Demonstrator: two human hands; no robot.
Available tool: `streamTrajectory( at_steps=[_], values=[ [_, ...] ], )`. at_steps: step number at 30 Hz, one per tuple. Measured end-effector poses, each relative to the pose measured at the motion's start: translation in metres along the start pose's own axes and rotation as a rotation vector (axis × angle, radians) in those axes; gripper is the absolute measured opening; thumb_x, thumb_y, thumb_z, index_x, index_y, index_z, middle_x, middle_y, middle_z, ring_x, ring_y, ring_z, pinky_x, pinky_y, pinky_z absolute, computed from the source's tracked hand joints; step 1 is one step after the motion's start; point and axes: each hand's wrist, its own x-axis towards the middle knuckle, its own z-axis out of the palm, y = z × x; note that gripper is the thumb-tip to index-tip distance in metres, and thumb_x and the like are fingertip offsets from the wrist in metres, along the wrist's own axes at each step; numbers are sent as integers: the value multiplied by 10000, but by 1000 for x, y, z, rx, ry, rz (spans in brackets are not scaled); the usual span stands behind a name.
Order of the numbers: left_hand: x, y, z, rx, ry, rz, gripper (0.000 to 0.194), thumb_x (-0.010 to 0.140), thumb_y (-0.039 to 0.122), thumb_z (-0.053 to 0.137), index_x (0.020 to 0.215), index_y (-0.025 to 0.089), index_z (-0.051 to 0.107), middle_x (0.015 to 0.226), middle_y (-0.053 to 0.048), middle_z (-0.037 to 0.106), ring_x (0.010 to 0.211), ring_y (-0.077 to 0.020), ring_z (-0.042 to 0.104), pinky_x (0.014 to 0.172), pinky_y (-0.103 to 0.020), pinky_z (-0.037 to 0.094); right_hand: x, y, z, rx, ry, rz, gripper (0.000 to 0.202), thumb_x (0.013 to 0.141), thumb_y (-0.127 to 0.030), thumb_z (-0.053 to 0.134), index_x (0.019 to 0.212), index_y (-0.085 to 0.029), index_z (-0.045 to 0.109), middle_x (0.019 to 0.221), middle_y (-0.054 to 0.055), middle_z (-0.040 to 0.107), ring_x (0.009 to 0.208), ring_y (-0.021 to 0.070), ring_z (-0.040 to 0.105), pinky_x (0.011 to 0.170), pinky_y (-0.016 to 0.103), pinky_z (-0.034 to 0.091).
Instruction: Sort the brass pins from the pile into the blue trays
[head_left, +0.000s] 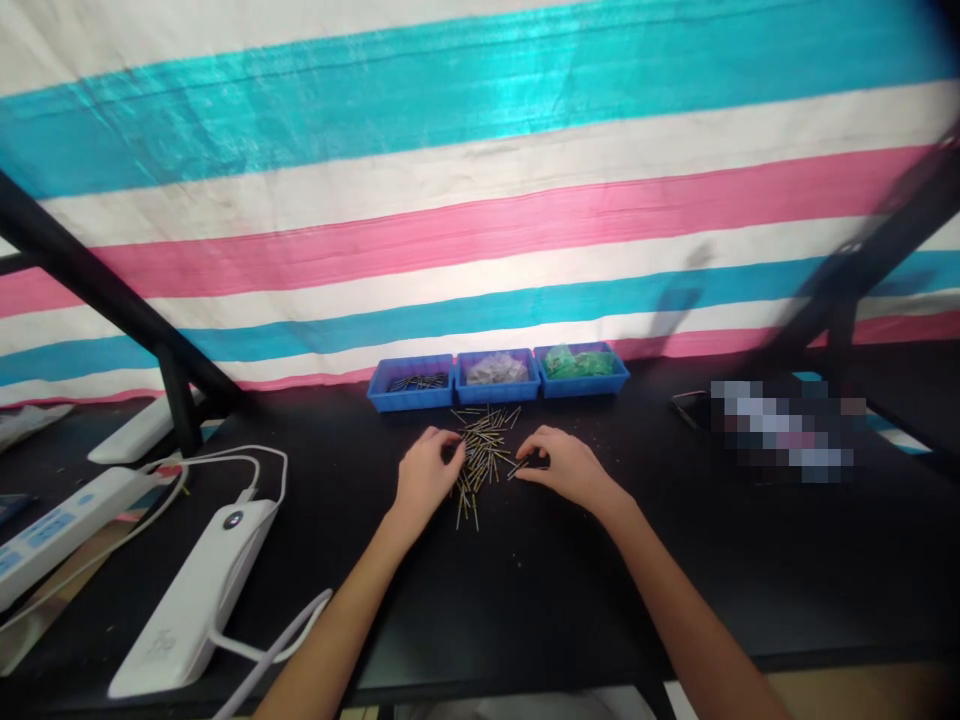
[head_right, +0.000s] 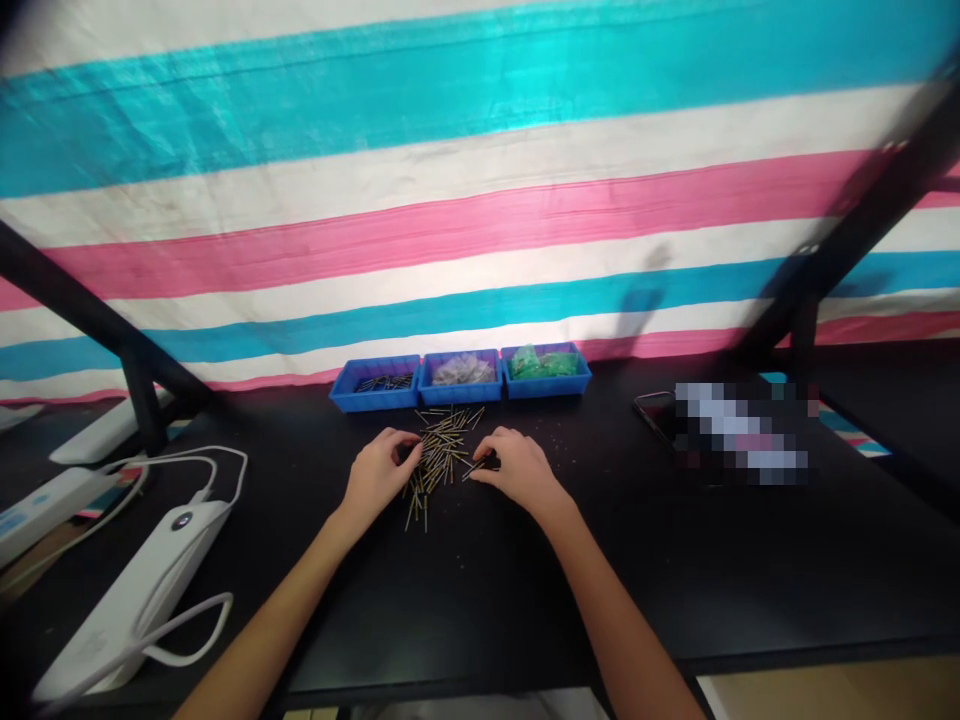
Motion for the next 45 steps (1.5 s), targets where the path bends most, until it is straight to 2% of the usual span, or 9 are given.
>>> streamTrajectory(
  at_steps=[11,15,18,21,29,36,39,41,45],
  values=[
    [-2,12,1,-540,1,-3,206,775,346,556,845,185,664,971,-62,592,793,-144,623,569,-224,499,4,-9,15,-48,68,-50,116,803,-316,604,879,-247,657,893,-9,628,781,122,576,646,234,380],
    [-4,12,-5,-217,39,105,227,814,379,507,819,218,667,907,-48,613,840,-165,587,676,-271,466,3,-7,11,-81,81,-38,170,813,-278,579,968,-250,643,960,12,628,847,137,575,694,245,404],
    [-6,8,-8,188,72,137,362,836,447,457,625,210,632,717,-51,613,772,-191,562,700,-308,395,0,-1,3,-89,86,16,255,754,-374,641,985,-267,636,981,4,620,863,148,579,680,246,406],
    [-6,4,-9,352,67,91,516,854,510,380,489,202,575,567,-66,582,678,-202,554,639,-297,344,-2,7,-5,-97,63,104,337,660,-461,703,939,-281,644,957,-14,625,816,147,588,623,236,385],
    [-6,16,-18,123,-271,-149,637,834,615,288,470,222,632,520,-43,624,553,-192,578,540,-260,296,-1,9,-15,-107,15,238,88,732,-348,655,767,-269,673,793,-41,677,704,117,591,540,218,314],
    [-6,17,-17,-23,-216,-81,504,810,596,382,617,243,686,534,-7,615,543,-162,553,525,-252,311,1,4,-6,-50,20,205,63,760,-292,613,760,-270,673,761,-45,695,684,117,602,542,215,321],
    [-4,11,-21,-105,-262,60,416,796,570,446,694,241,678,707,-17,665,663,-167,582,615,-268,384,1,3,-4,8,29,188,77,762,-276,604,800,-273,672,776,-47,698,688,112,606,557,211,345],
    [-3,5,-24,-144,-334,203,345,741,562,543,820,251,669,959,-37,664,911,-210,584,810,-329,405,0,3,-5,30,26,174,100,759,-267,604,831,-281,672,787,-50,698,689,108,606,559,208,349],
    [-5,-10,-24,-99,-490,287,723,475,579,754,1103,289,545,1399,-81,379,1308,-338,285,1041,-513,208,-1,6,-9,15,5,220,136,701,-310,667,836,-294,674,804,-60,694,689,107,604,548,208,334]
  ],
)
